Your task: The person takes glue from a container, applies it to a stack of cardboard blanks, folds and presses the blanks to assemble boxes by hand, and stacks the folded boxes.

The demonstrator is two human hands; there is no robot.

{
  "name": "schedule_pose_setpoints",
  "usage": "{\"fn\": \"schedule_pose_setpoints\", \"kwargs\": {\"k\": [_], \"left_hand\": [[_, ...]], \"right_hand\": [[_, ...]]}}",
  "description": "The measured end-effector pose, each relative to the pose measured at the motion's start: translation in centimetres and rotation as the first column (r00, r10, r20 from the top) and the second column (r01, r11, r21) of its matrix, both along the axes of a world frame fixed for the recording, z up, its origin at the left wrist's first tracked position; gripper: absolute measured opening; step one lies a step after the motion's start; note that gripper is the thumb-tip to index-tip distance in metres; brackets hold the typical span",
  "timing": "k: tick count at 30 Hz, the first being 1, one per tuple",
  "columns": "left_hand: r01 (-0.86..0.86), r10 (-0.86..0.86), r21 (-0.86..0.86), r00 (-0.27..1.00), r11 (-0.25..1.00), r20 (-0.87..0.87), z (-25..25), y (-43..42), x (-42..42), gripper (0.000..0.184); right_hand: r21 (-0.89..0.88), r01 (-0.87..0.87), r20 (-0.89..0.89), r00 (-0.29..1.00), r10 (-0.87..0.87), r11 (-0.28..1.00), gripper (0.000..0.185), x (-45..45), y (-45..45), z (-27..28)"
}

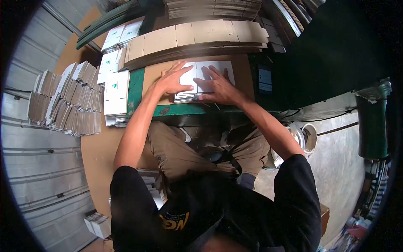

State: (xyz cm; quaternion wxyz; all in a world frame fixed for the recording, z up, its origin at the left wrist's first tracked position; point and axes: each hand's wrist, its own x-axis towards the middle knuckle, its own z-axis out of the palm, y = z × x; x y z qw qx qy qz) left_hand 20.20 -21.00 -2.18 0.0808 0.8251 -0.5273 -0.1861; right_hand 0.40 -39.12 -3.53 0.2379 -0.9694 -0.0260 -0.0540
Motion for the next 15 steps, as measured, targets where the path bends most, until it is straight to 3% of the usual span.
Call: {"fn": "schedule_pose_setpoints", "kwargs": {"k": [3, 6, 10, 13, 15], "left_hand": [[0.017, -0.015, -0.055, 0.999, 0.998, 0.029, 0.5, 0.1, -0.9, 0.092], [0.073, -0.056, -0.183, 0.994, 0.980, 0.092, 0.7, 0.5, -1.6, 0.079], [0.048, -0.038, -0.221, 0.998, 0.974, 0.047, -0.2, 0.9, -2.0, 0.073], [0.060, -0.050, -0.237, 0.998, 0.970, 0.047, -0.7, 1.0, -1.8, 0.071], [0.060, -0.050, -0.214, 0.997, 0.975, 0.052, -0.3, 1.0, -1.9, 0.071]], "right_hand": [[-0.007, 0.043, -0.080, 0.996, -0.044, 0.999, 0.074, 0.1, 0.4, 0.5], [-0.029, 0.055, 0.018, 0.998, -0.054, 0.998, 0.069, 0.2, 0.3, -0.2], [0.078, 0.045, 0.069, 0.996, -0.051, 0.996, 0.065, 0.5, 0.1, -1.1], [0.013, 0.072, 0.017, 0.997, -0.073, 0.997, 0.068, 0.9, -0.2, -1.5], [0.061, 0.060, 0.078, 0.995, -0.065, 0.996, 0.071, 1.4, -0.3, -2.2]]}}
